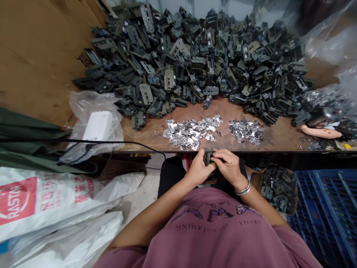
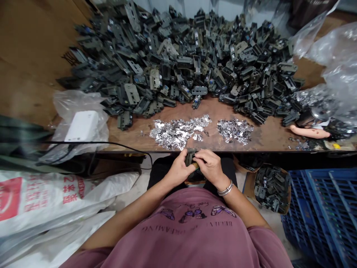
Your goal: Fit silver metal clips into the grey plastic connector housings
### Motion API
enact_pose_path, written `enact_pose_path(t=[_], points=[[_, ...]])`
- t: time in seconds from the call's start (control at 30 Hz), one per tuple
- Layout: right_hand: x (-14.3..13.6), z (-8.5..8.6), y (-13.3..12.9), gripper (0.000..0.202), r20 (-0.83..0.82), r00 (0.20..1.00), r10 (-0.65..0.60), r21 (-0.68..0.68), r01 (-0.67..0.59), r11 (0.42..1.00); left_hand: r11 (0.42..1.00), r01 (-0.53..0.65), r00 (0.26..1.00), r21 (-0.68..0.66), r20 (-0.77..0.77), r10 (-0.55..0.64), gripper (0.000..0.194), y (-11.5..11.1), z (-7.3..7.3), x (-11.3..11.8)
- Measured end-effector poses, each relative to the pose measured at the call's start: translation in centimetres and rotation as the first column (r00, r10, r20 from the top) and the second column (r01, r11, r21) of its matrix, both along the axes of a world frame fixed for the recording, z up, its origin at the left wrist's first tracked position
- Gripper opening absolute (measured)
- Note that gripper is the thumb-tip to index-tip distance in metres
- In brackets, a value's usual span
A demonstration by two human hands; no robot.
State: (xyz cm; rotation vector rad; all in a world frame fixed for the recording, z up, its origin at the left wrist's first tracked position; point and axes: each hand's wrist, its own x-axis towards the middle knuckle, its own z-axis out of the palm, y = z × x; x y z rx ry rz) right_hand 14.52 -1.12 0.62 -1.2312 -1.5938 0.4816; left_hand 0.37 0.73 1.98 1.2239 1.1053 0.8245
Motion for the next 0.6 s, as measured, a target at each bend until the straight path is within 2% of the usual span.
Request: enact_pose_path(t=[0.2,0.4,0.53,0.6], points=[[0.1,-0.5,-0.2,0.012,0.086,0.996,-0.007,0.034,0.004,0.999,0.997,0.023,0.996,0.078,-0.086,-0.016,0.026,-0.4,-0.8,-0.2],[-0.1,-1.0,-0.4,0.017,0.206,0.978,0.020,0.191,-0.060,0.980,0.977,0.141,0.927,0.158,-0.366,-0.075,0.029,-0.5,0.4,-0.9],[0.3,-0.1,-0.5,0.014,0.118,0.983,0.141,0.142,-0.157,0.977,0.955,0.242,0.883,0.173,-0.448,-0.142,0.033,-0.5,1.4,-1.3],[0.6,0.3,-0.8,0.014,0.045,0.991,0.126,0.109,-0.130,0.985,0.931,0.262,0.892,0.255,-0.433,-0.133,0.042,-0.5,1.8,-1.5]])
